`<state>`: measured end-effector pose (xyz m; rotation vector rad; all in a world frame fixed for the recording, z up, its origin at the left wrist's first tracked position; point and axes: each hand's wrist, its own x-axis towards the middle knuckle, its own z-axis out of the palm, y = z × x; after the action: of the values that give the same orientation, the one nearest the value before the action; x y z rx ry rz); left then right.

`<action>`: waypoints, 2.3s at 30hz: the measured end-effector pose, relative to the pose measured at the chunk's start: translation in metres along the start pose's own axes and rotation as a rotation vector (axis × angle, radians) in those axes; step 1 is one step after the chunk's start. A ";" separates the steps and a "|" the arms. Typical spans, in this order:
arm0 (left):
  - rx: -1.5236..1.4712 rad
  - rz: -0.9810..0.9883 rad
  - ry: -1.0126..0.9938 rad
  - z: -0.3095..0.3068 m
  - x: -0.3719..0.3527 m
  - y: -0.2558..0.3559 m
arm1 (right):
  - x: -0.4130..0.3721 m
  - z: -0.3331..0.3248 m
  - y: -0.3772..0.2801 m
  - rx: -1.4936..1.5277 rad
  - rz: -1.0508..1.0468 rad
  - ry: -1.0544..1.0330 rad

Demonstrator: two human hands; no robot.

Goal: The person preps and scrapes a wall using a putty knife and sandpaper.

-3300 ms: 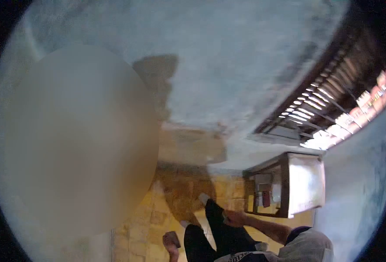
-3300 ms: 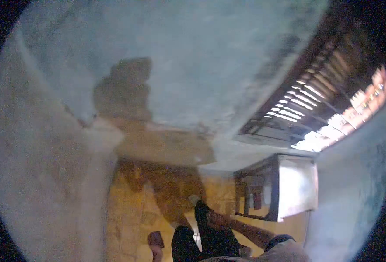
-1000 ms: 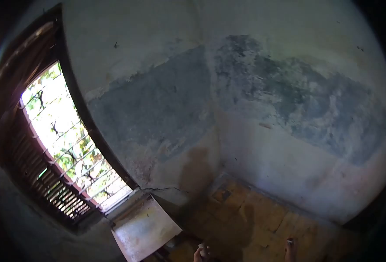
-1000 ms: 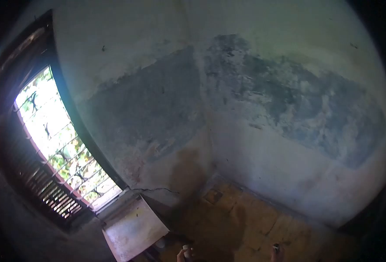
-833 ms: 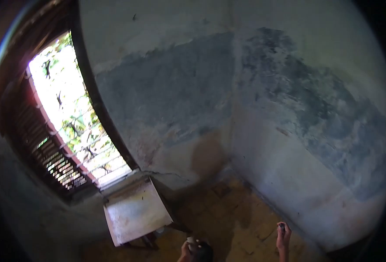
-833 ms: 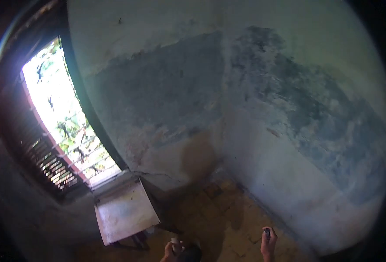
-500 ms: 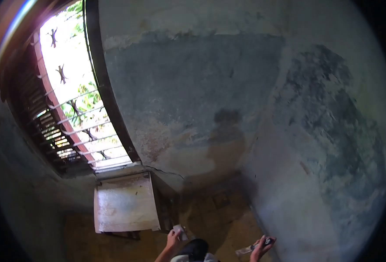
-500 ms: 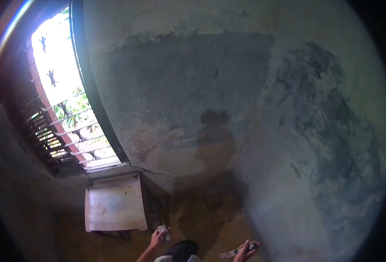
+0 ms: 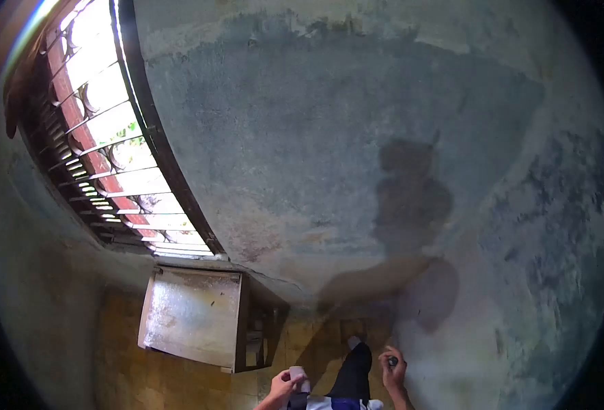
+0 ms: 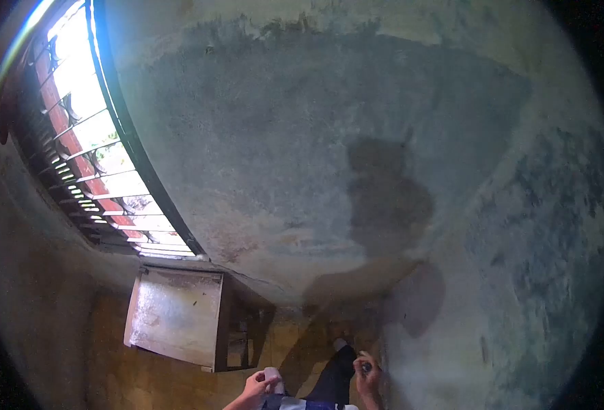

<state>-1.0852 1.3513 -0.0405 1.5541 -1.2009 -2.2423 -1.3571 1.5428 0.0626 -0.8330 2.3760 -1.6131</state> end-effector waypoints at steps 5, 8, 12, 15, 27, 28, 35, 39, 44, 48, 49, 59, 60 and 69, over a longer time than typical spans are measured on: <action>-0.403 0.170 0.258 0.083 0.017 0.035 | 0.132 0.037 -0.008 -0.107 -0.310 -0.385; -0.264 0.256 0.534 0.143 0.035 0.041 | 0.201 0.071 0.045 0.010 -0.493 -0.705; -0.203 0.242 0.630 0.195 0.061 0.050 | 0.268 0.102 0.054 0.045 -0.509 -1.210; -0.343 0.206 0.629 0.220 0.062 0.067 | 0.287 0.116 0.047 0.027 -0.551 -1.354; -0.783 0.306 0.776 0.286 0.035 0.060 | 0.319 0.131 0.016 0.140 -0.912 -1.458; -0.786 0.289 0.810 0.293 0.031 0.059 | 0.316 0.131 0.014 0.162 -0.950 -1.418; -1.016 0.430 0.927 0.307 0.054 0.032 | 0.320 0.139 0.011 0.214 -1.118 -1.302; -1.005 0.416 0.929 0.306 0.051 0.041 | 0.320 0.141 0.021 0.319 -1.089 -1.220; -0.946 0.351 0.920 0.303 0.058 0.042 | 0.330 0.119 -0.001 0.339 -1.136 -1.307; -0.921 0.382 0.876 0.297 0.061 0.051 | 0.353 0.144 0.049 0.245 -1.112 -1.285; -0.945 0.388 0.874 0.299 0.057 0.054 | 0.356 0.145 0.057 0.263 -1.041 -1.302; -1.000 0.447 0.887 0.290 0.051 0.040 | 0.354 0.159 0.086 0.184 -1.146 -1.217; -0.983 0.431 0.899 0.293 0.045 0.043 | 0.344 0.149 0.075 0.254 -1.203 -1.263; -1.031 0.417 0.950 0.298 0.019 0.063 | 0.331 0.160 0.085 0.181 -1.313 -1.327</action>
<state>-1.3640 1.4544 0.0302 1.3734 -0.0230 -1.1637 -1.5967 1.2631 -0.0193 -2.5313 0.6294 -0.7321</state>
